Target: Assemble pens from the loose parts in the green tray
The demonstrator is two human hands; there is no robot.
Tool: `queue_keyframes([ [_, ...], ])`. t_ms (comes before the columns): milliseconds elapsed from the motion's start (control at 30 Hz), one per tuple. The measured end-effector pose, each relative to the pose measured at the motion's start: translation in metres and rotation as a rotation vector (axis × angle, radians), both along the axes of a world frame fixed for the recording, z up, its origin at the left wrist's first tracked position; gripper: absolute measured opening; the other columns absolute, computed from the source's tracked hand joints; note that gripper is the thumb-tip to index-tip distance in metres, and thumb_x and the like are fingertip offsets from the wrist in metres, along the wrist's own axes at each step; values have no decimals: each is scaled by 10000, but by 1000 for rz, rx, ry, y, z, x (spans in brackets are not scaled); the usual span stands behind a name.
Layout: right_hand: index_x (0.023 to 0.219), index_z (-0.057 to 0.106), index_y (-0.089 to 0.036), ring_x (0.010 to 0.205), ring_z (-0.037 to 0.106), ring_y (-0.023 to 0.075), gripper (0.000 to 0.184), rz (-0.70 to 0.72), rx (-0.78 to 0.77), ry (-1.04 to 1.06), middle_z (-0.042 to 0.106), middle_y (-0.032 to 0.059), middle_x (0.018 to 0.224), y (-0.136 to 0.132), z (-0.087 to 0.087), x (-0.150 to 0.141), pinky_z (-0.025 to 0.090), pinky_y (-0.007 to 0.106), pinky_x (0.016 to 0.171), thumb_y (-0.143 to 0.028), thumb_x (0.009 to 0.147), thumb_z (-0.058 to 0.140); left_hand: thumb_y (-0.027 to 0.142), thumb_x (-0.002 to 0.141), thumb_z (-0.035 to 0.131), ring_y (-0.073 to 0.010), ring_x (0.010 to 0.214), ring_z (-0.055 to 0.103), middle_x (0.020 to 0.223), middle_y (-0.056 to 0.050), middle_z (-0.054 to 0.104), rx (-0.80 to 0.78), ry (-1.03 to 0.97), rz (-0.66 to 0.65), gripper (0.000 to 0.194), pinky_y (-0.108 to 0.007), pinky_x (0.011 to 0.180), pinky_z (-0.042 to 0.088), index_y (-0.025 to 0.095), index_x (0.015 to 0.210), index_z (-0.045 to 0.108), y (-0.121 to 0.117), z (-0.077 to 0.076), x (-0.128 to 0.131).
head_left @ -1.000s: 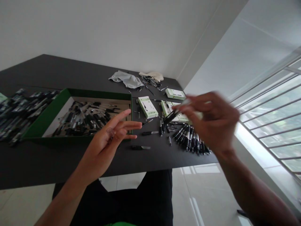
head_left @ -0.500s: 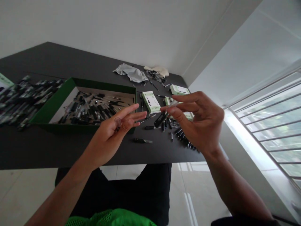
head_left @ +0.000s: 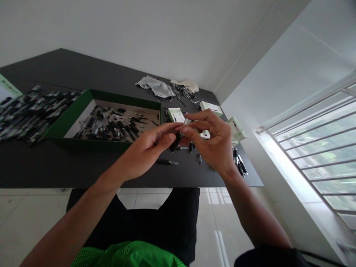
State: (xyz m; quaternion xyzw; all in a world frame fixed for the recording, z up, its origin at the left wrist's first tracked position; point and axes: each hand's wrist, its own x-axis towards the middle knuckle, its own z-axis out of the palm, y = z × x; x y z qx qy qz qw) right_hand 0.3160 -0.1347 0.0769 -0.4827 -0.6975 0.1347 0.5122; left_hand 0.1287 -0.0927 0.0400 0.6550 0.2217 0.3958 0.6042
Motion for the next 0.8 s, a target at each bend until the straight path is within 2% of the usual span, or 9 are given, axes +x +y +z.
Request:
queue_keyframes([
  [67,1135,739,-253,875,758,162,222,57,-7,-42,794,4,979,-1,-4,3,583,289,772,-353,941,783,489,1045,608,-170,832,663,860,-8,681,24,0,-53,465,-297,820,545,201,1409,641,-4,-2,2],
  [133,1218,721,-265,883,734,159,277,28,5,-83,789,9,1015,-1,-8,13,555,290,773,-362,961,752,475,1063,579,-130,679,521,767,38,538,4,12,-106,481,-262,671,475,206,1462,579,-8,-6,1],
  [233,1174,747,-230,775,680,156,246,-297,-39,-184,777,25,943,3,-21,38,503,293,717,-380,1033,611,485,1071,562,-115,663,413,777,49,433,-70,29,-81,457,-249,603,376,233,1452,574,-11,-12,-5],
  [300,1047,791,-219,783,691,172,268,-499,-263,-379,782,37,911,6,-36,52,489,301,737,-383,1039,579,493,1068,565,-111,656,378,772,51,403,-102,13,-64,406,-251,584,338,239,1380,615,-12,-16,-11],
  [333,1008,806,-224,817,711,191,269,-553,-410,-491,792,44,914,7,-45,56,489,308,755,-394,1027,599,497,1066,568,-109,643,359,764,55,387,-110,0,-69,382,-253,569,318,241,1344,626,-12,-18,-13],
  [400,995,828,-245,912,745,242,270,-595,-642,-647,812,63,958,10,-63,59,497,326,789,-434,1004,636,504,1061,575,-105,616,329,744,63,359,-125,-13,-92,350,-254,541,282,247,1293,629,-12,-22,-17],
  [433,1007,834,-250,955,754,266,285,-617,-696,-680,816,79,985,11,-70,58,504,336,799,-451,1005,633,506,1058,580,-103,607,321,738,66,352,-133,-11,-98,340,-254,532,271,250,1275,628,-13,-23,-18],
  [533,1056,836,-227,1018,762,312,327,-675,-738,-715,810,139,1045,17,-84,56,525,369,836,-470,1009,622,509,1055,584,-101,602,322,731,69,356,-152,-9,-103,323,-251,531,270,248,1242,626,-13,-28,-17],
  [800,1046,826,-151,1101,753,377,317,-699,-785,-755,790,213,1099,39,-95,54,550,441,918,-430,962,700,519,1041,604,-90,562,279,695,79,353,-168,-134,-102,325,-255,499,231,220,1160,651,-10,-32,-14],
])
